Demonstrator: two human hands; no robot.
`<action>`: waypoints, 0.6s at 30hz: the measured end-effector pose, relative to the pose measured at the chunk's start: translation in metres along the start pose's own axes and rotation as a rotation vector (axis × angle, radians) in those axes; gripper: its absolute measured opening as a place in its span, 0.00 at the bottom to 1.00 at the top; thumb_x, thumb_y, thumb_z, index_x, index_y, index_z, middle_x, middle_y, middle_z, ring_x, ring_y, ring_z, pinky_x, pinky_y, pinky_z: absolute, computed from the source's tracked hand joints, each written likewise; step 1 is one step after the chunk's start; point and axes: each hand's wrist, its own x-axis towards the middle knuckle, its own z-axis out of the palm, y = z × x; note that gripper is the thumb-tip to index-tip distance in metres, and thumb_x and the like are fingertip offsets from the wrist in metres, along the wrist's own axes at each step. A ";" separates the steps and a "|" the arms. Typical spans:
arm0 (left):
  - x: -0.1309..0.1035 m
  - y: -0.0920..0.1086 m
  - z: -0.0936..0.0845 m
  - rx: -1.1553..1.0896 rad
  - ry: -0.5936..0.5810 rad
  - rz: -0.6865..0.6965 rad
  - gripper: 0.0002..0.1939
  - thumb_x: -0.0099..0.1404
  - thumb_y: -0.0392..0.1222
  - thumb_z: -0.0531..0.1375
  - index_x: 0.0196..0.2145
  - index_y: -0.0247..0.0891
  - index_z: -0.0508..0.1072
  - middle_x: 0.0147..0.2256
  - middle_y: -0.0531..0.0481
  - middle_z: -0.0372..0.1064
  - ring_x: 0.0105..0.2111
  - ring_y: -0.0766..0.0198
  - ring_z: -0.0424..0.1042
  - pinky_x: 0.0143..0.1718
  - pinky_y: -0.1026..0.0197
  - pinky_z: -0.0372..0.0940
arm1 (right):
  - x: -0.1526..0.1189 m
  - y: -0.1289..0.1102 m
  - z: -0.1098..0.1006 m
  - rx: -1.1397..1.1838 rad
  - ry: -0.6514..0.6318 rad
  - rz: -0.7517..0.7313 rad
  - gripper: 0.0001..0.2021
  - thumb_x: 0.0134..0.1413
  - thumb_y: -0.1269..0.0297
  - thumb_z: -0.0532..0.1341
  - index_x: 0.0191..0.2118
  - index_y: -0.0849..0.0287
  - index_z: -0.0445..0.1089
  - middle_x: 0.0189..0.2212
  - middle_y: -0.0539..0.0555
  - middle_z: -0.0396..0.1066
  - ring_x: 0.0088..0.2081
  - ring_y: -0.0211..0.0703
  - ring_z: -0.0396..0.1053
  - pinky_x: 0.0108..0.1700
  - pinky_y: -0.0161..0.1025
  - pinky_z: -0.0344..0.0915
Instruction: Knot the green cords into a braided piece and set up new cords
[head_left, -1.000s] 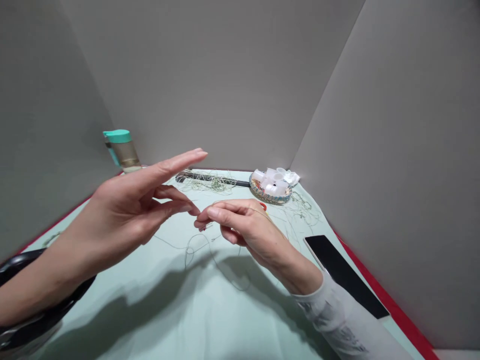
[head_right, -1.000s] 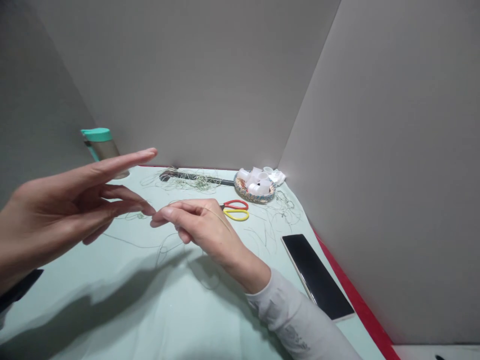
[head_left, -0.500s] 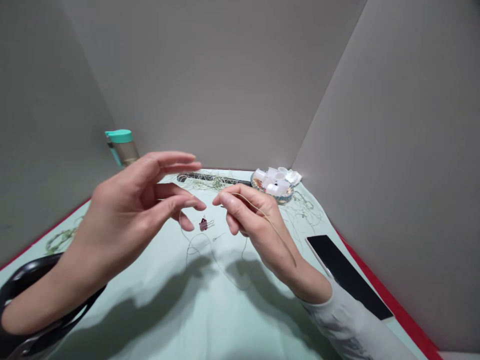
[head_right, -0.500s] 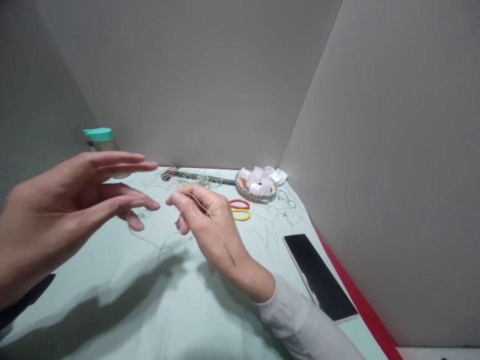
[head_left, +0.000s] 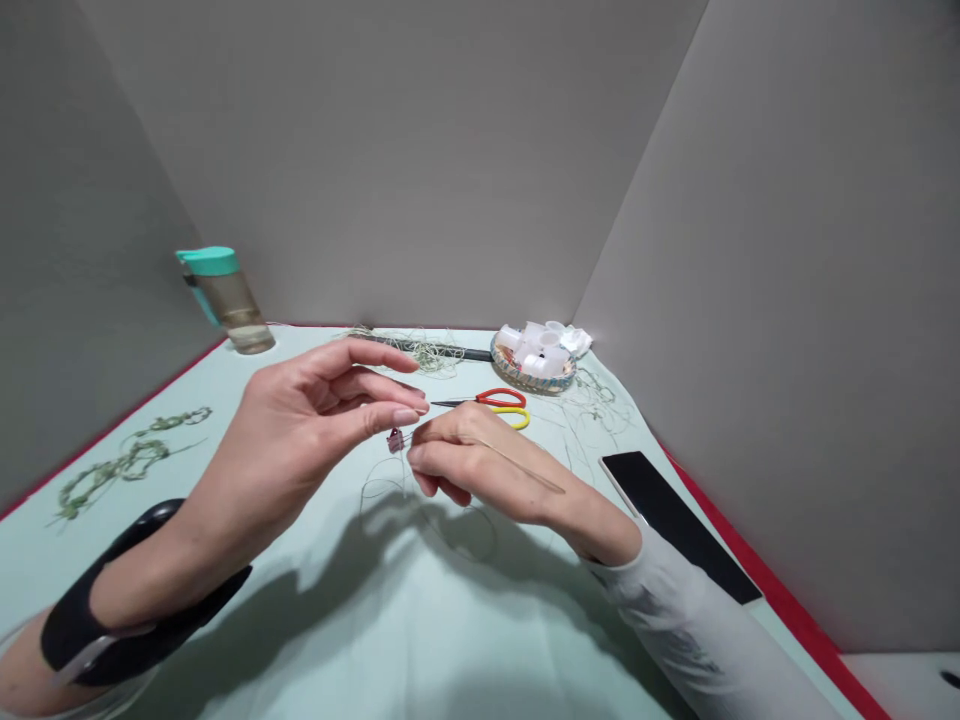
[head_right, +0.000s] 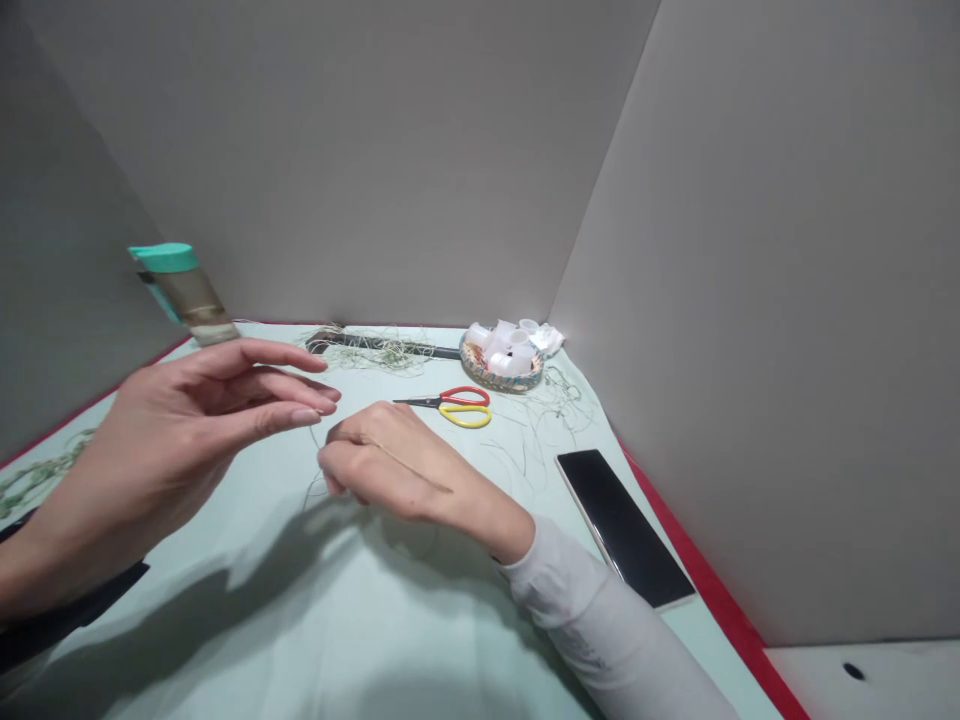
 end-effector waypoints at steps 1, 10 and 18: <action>-0.003 0.002 0.002 0.025 -0.005 0.013 0.13 0.61 0.49 0.78 0.42 0.49 0.84 0.32 0.56 0.87 0.35 0.58 0.86 0.38 0.62 0.79 | 0.001 0.001 0.000 -0.008 -0.024 -0.015 0.18 0.61 0.65 0.58 0.20 0.56 0.57 0.20 0.47 0.60 0.28 0.38 0.57 0.34 0.44 0.53; -0.023 0.006 0.022 0.170 0.043 0.201 0.07 0.64 0.46 0.75 0.40 0.59 0.85 0.35 0.66 0.87 0.36 0.60 0.87 0.44 0.62 0.82 | 0.000 0.006 0.008 -0.034 -0.054 -0.174 0.13 0.60 0.68 0.55 0.26 0.53 0.52 0.27 0.49 0.59 0.32 0.42 0.58 0.36 0.45 0.52; -0.031 -0.006 0.022 0.261 -0.027 0.241 0.05 0.66 0.53 0.74 0.41 0.61 0.87 0.38 0.65 0.88 0.34 0.60 0.87 0.43 0.62 0.82 | 0.000 0.020 0.019 0.053 -0.074 -0.157 0.17 0.59 0.67 0.59 0.25 0.52 0.50 0.26 0.48 0.57 0.31 0.41 0.57 0.34 0.42 0.56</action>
